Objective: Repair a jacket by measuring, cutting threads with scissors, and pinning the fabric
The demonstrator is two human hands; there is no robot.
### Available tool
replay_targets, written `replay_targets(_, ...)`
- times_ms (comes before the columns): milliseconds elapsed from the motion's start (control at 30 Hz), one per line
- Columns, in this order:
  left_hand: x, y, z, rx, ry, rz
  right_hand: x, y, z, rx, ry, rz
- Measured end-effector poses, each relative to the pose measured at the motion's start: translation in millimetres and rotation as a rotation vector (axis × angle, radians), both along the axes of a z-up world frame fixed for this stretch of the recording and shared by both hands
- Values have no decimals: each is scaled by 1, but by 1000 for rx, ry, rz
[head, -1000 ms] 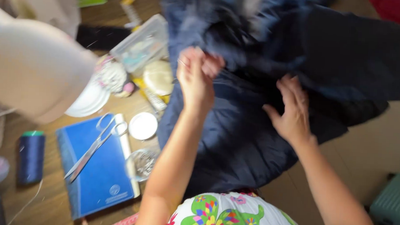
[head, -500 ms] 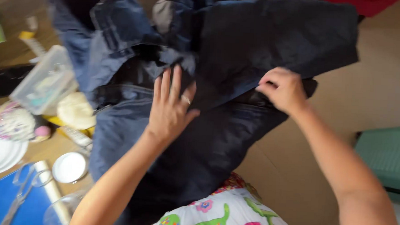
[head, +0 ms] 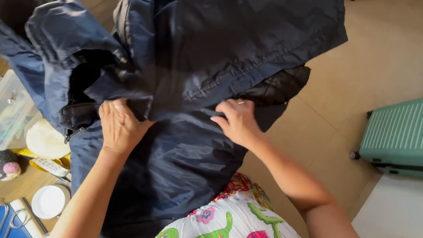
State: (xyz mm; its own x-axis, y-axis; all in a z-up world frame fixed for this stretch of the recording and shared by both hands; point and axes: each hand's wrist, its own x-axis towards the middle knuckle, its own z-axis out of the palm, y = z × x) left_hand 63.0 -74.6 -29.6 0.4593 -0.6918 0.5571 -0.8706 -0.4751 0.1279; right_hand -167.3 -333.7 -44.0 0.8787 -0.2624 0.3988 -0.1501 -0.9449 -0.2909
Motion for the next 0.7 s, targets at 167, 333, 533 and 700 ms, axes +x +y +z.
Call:
replay_targets(167, 16, 5, -2, 82, -190, 71, 11, 40, 24, 87, -150, 65)
replay_targets(333, 42, 32, 53, 225, -108, -76, -27, 17, 65, 173, -164, 46)
replay_targets(533, 88, 77, 45, 284, -94, 185, -128, -67, 35, 25, 121, 94)
replay_targets(700, 113, 82, 20, 366, -264, 207, -212, -136, -6, 175, 284, -288)
